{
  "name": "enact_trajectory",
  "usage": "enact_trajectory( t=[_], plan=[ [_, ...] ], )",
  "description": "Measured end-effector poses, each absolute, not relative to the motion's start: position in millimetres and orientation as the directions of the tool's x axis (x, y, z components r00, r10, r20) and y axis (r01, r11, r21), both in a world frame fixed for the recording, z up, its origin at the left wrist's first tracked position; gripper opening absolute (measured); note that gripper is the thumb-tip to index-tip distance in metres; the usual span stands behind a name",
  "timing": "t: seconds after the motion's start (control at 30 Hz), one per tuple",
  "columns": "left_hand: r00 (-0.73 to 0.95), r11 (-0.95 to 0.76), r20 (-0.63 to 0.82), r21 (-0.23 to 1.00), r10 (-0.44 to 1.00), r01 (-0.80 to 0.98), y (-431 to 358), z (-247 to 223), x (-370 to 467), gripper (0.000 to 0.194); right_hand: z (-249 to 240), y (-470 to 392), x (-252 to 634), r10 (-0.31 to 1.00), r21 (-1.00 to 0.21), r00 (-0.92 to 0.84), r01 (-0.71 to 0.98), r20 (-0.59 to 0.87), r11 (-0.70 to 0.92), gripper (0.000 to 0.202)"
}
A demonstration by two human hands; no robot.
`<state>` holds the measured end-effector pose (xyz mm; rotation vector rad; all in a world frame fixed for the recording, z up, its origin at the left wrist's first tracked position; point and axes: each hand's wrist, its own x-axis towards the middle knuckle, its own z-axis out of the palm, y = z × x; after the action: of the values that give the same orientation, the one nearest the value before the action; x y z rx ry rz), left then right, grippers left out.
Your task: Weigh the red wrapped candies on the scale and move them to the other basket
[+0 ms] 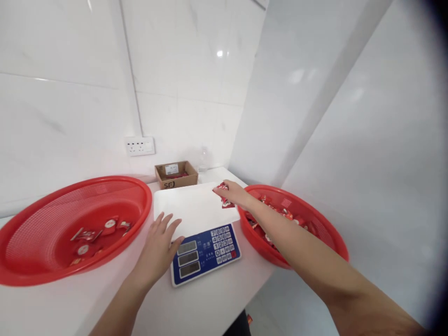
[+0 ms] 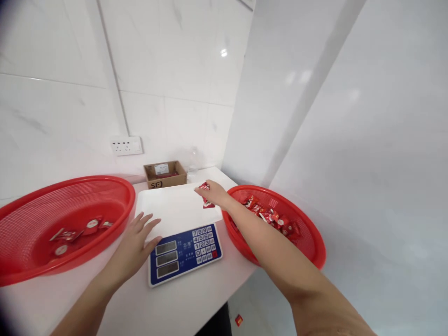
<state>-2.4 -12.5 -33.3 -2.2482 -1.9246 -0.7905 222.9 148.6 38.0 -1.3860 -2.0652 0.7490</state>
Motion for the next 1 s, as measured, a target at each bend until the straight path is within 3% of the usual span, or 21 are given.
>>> enact_trajectory(
  t=[0.17, 0.47, 0.77, 0.9, 1.0],
  plan=[
    [0.059, -0.168, 0.361, 0.276, 0.931, 0.946, -15, -31, -3, 0.038, 28, 141, 172, 0.851, -0.751, -0.525, 0.569, -0.018, 0.335, 0.041],
    [0.041, -0.136, 0.294, 0.313, 0.955, 0.940, -15, -31, -5, 0.042, 13, 149, 176, 0.804, -0.758, -0.594, 0.513, 0.024, 0.402, 0.056],
    [0.033, -0.127, 0.269, 0.340, 0.962, 0.932, -14, -29, -7, 0.046, 14, 162, 282, 0.923, -0.581, -0.359, 0.725, 0.138, 0.369, 0.046],
    [0.037, -0.152, 0.330, 0.329, 0.943, 0.932, -12, -32, -7, 0.045, -5, 157, 348, 0.940, -0.499, -0.340, 0.818, -0.018, 0.287, 0.044],
    [0.048, -0.173, 0.371, 0.313, 0.928, 0.934, -10, -35, -6, 0.045, -25, 148, 375, 0.908, -0.460, -0.388, 0.843, -0.156, 0.280, 0.059]
  ],
)
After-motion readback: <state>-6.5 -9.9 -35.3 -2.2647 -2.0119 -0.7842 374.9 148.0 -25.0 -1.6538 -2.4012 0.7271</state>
